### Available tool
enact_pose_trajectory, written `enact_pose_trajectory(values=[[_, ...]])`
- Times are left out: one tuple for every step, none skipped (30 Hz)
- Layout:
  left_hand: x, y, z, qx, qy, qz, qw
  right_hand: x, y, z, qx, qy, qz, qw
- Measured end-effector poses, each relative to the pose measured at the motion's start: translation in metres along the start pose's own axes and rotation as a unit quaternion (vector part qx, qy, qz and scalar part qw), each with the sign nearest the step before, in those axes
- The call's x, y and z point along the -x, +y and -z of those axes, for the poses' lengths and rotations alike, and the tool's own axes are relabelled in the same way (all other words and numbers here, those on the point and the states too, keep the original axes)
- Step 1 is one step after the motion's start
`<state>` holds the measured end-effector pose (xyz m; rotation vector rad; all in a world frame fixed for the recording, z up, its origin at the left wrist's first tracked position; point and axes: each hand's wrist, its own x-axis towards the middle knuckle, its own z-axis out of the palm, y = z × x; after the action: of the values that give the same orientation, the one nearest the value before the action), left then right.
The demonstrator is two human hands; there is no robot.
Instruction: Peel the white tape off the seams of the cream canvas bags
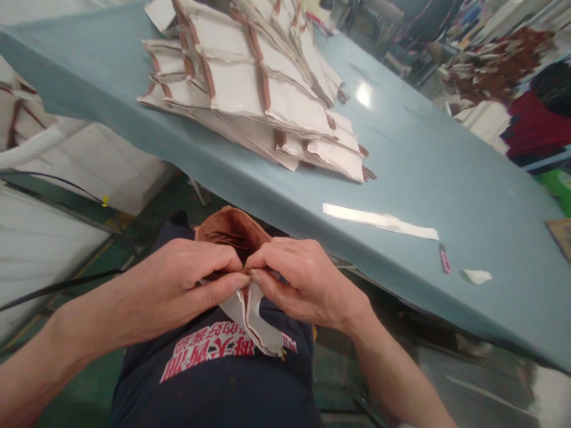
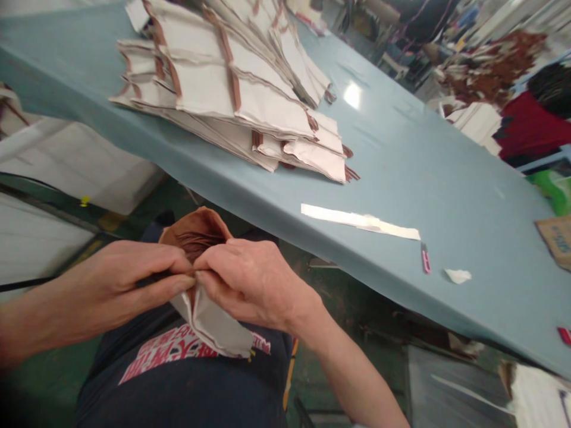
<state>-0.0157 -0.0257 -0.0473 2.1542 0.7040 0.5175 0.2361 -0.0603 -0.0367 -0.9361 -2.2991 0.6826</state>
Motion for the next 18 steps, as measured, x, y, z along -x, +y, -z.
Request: enact_pose_trajectory(values=[[-0.001,0.002,0.001,-0.006,-0.006,0.0,1.0,0.0,0.0,0.003,-0.002,-0.012,-0.004,1.0],[-0.002,0.004,0.001,-0.014,-0.011,-0.002,1.0,0.0,-0.001,0.006,-0.002,-0.024,-0.008,1.0],[-0.004,0.006,0.0,-0.025,-0.014,-0.006,1.0,-0.001,-0.001,0.008,-0.003,-0.036,-0.015,0.999],[-0.006,0.008,-0.001,-0.04,-0.008,-0.014,0.999,-0.001,0.0,0.01,-0.004,-0.047,-0.025,0.999],[-0.007,0.01,-0.003,-0.058,0.003,-0.023,0.998,-0.002,0.001,0.012,-0.009,-0.057,-0.037,0.998],[-0.009,0.012,-0.006,-0.077,0.021,-0.034,0.996,-0.003,0.002,0.014,-0.022,-0.063,-0.049,0.997],[-0.01,0.013,-0.009,-0.092,0.043,-0.044,0.994,-0.003,0.004,0.015,-0.043,-0.064,-0.06,0.995],[-0.011,0.014,-0.012,-0.102,0.067,-0.052,0.991,-0.004,0.006,0.015,-0.07,-0.062,-0.071,0.993],[-0.012,0.014,-0.016,-0.103,0.09,-0.058,0.989,-0.004,0.009,0.015,-0.103,-0.059,-0.082,0.99],[-0.012,0.013,-0.019,-0.093,0.105,-0.06,0.988,-0.005,0.011,0.014,-0.14,-0.056,-0.093,0.984],[-0.012,0.013,-0.023,-0.07,0.11,-0.056,0.99,-0.005,0.013,0.011,-0.183,-0.054,-0.107,0.976],[-0.011,0.013,-0.025,-0.033,0.111,-0.047,0.992,-0.006,0.015,0.008,-0.233,-0.055,-0.124,0.963],[-0.009,0.012,-0.028,0.017,0.109,-0.033,0.993,-0.006,0.016,0.003,-0.291,-0.057,-0.145,0.944],[-0.006,0.012,-0.03,0.077,0.106,-0.014,0.991,-0.007,0.016,-0.004,-0.356,-0.056,-0.168,0.917],[-0.003,0.012,-0.032,0.14,0.104,0.007,0.985,-0.007,0.015,-0.012,-0.422,-0.05,-0.192,0.885],[0.001,0.013,-0.033,0.202,0.103,0.029,0.974,-0.007,0.014,-0.02,-0.481,-0.041,-0.215,0.849],[0.005,0.013,-0.035,0.256,0.102,0.051,0.96,-0.007,0.012,-0.028,-0.528,-0.031,-0.234,0.816],[0.009,0.013,-0.037,0.299,0.096,0.074,0.946,-0.007,0.01,-0.036,-0.561,-0.02,-0.249,0.789]])
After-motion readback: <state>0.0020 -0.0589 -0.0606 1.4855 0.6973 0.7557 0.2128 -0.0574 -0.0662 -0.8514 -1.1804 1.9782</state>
